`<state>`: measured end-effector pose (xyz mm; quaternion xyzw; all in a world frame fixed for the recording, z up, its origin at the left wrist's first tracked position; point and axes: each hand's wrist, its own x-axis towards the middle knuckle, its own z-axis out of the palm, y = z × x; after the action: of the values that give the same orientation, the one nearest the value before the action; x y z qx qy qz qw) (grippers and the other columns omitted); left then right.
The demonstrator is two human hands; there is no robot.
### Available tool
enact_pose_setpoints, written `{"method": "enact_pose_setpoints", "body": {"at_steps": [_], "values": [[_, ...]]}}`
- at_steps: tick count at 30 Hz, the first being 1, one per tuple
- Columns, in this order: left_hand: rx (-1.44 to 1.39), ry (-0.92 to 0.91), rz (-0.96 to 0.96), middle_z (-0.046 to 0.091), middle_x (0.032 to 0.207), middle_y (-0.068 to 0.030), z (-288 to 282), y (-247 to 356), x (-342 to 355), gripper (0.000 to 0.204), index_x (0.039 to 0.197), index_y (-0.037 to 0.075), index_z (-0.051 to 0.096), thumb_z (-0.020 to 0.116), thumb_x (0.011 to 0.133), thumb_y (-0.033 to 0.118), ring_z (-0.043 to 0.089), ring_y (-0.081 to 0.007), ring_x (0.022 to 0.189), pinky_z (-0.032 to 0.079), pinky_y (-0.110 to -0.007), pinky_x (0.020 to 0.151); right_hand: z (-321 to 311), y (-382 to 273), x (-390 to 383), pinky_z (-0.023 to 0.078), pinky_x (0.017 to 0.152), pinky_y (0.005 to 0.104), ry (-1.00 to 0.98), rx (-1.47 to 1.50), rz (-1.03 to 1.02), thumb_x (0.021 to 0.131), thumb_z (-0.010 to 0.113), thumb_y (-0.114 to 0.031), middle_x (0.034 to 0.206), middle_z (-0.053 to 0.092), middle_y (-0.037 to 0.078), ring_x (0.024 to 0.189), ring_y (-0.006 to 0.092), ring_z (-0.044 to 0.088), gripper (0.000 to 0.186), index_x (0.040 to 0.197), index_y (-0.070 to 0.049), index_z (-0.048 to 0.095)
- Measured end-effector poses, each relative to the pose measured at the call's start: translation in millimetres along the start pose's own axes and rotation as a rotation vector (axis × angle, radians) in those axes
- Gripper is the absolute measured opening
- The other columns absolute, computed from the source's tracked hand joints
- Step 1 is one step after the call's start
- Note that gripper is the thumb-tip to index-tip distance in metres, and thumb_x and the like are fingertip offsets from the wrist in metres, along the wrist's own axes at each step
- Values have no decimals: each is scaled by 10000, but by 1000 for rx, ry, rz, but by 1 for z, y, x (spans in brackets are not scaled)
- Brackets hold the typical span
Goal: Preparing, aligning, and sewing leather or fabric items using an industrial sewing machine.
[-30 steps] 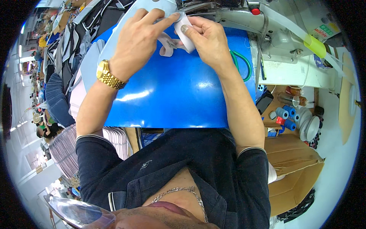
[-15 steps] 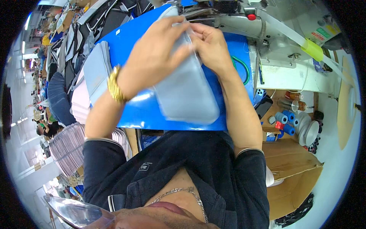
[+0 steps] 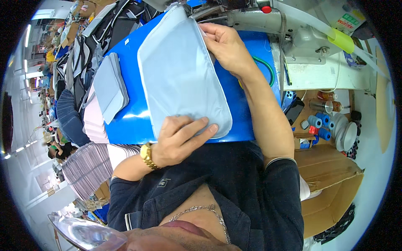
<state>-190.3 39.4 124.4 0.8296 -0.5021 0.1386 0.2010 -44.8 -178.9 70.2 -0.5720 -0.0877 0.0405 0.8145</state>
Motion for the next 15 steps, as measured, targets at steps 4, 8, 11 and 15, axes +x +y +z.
{"method": "enact_pose_setpoints", "body": {"at_steps": [4,8,11,15], "values": [[41,-80,52,645,1216,-9,-20,-24,18,531,1324,110,715,685,795,144,567,-190,962,435,-323,763,3,2,2,541,759,213,22,-10,-26,1078,609,-179,1035,768,33,855,47,679,355,1364,26,656],[81,-77,83,642,1207,8,-27,-47,30,536,1332,137,712,682,797,140,564,-193,966,442,-328,763,4,1,2,526,692,207,40,-18,-1,1083,613,-213,1018,770,29,794,35,664,355,1343,24,667],[92,-80,89,639,1196,5,-30,-62,39,524,1325,144,715,678,802,137,569,-200,969,455,-334,769,4,0,3,516,667,203,14,3,-32,1086,616,-242,1008,771,27,774,31,658,370,1342,21,667],[123,-84,119,636,1184,-1,-34,-84,49,511,1317,145,716,665,809,124,566,-212,969,470,-342,775,4,-2,3,522,669,203,11,-33,-34,1090,611,-256,1016,773,37,784,38,667,380,1345,20,665]]}}
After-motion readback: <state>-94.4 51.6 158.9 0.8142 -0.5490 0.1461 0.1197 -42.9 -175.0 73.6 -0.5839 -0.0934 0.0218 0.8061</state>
